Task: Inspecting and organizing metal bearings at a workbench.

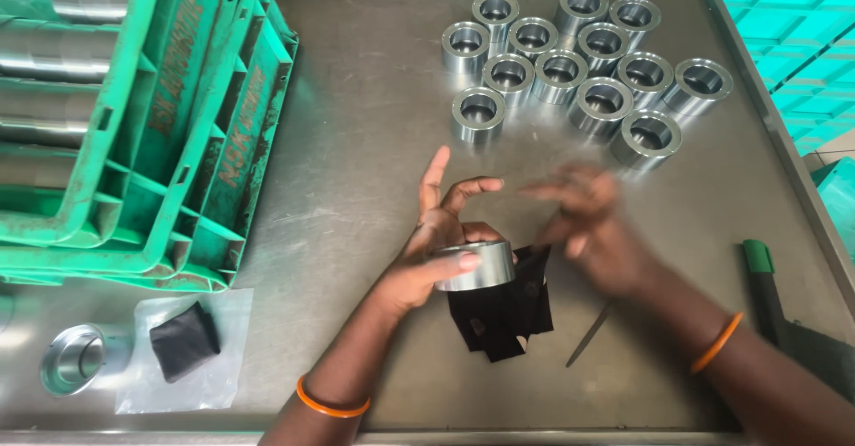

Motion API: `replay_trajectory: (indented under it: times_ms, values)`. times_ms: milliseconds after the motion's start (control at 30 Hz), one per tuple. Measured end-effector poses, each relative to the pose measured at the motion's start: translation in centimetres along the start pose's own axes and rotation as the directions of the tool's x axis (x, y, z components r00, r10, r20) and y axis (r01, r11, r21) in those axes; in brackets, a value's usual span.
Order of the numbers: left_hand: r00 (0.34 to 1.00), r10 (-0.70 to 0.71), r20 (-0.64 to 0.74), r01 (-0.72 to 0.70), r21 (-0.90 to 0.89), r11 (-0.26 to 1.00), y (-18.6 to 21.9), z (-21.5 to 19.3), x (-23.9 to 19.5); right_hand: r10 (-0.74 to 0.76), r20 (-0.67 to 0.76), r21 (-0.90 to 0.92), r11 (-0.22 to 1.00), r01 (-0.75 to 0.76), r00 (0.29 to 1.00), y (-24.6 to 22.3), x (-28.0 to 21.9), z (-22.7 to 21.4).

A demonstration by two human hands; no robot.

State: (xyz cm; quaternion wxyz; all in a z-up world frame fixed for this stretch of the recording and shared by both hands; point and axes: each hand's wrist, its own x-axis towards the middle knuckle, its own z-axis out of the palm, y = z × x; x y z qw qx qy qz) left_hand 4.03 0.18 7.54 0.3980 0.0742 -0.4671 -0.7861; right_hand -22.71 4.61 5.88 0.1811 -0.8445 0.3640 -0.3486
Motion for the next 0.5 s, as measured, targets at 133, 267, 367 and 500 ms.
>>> replay_trajectory:
  times_ms: [133,267,367,500]
  values:
    - [0.995,0.038,-0.096,0.014,0.492,0.871,0.2,-1.6,0.0,0.302,-0.363,-0.536,0.706,-0.462,0.882,5.4,-1.7,-3.5]
    - [0.947,0.171,-0.271,0.216,0.935,0.282,1.3,-2.7,0.8,0.305,-0.443,-0.698,0.473,-0.538,0.843,8.8,-3.1,-3.8]
    - [0.887,0.244,-0.393,0.430,0.895,-0.120,0.7,-5.0,0.5,0.228,-0.407,-0.641,0.618,-0.454,0.884,11.3,-4.0,-2.9]
    - [0.855,0.419,-0.305,0.482,0.766,-0.427,-0.1,-4.1,0.2,0.452,-0.442,-0.161,0.810,-0.564,0.775,5.8,-1.7,-4.2]
